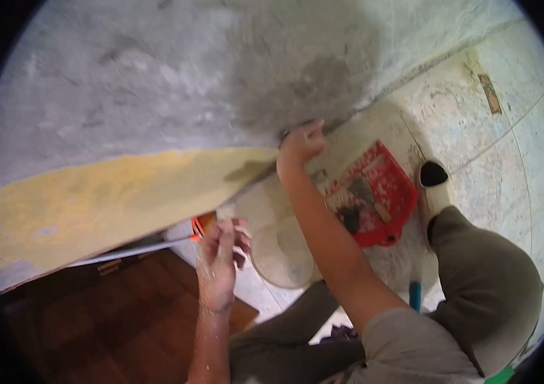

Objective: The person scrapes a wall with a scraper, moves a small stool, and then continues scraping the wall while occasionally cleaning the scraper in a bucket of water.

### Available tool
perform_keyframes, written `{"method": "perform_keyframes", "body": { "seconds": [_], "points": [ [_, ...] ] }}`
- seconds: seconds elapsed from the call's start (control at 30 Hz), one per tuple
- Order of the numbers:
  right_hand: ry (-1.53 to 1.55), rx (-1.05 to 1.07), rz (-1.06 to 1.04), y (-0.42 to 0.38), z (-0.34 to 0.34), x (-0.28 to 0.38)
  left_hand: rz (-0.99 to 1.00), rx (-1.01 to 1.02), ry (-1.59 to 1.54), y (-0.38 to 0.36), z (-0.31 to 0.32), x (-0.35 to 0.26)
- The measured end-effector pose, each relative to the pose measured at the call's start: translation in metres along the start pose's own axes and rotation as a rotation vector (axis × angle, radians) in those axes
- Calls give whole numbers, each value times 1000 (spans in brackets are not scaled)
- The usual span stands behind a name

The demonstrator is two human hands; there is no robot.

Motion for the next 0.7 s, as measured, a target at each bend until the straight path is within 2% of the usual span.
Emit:
{"method": "perform_keyframes", "body": {
  "seconds": [0.07,0.17,0.3,0.37,0.4,0.47,0.5,0.57,0.6,0.67,0.7],
  "points": [
    [-43,-102,168,22,-7,-24,16,2,0,1,1,-3],
    [-152,-26,102,5,2,6,11,-32,30,-3,0,-10],
    [-275,-63,131,38,-13,-26,27,-43,38,1,2,-5],
    [-219,-166,-109,31,-4,-7,20,-11,11,-1,5,-6],
    [-209,-173,-114,31,-1,6,-13,17,-17,0,8,-4],
    [-457,87,-44,17,-2,27,-30,46,-11,-4,10,4],
    [-465,90,-41,25,-4,17,-15,18,8,-3,10,-1],
    [32,-254,393,44,-19,-41,60,-23,58,2,6,-9],
    [30,-256,395,31,-24,-41,57,-23,58,-4,6,-8],
    [-250,-118,-216,20,-7,19,19,-12,39,0,6,-7],
    [-249,-122,-221,24,-7,28,-9,3,9,2,9,-4]
  ]
}}
Point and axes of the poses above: each hand's wrist, its own y-axis towards the middle knuckle, its own z-axis out of the palm, x = y × z, the point moved 7 cm from there along y, towards the middle knuckle, and after that the axes turned 11 degrees about x, right-handed, at the moved point
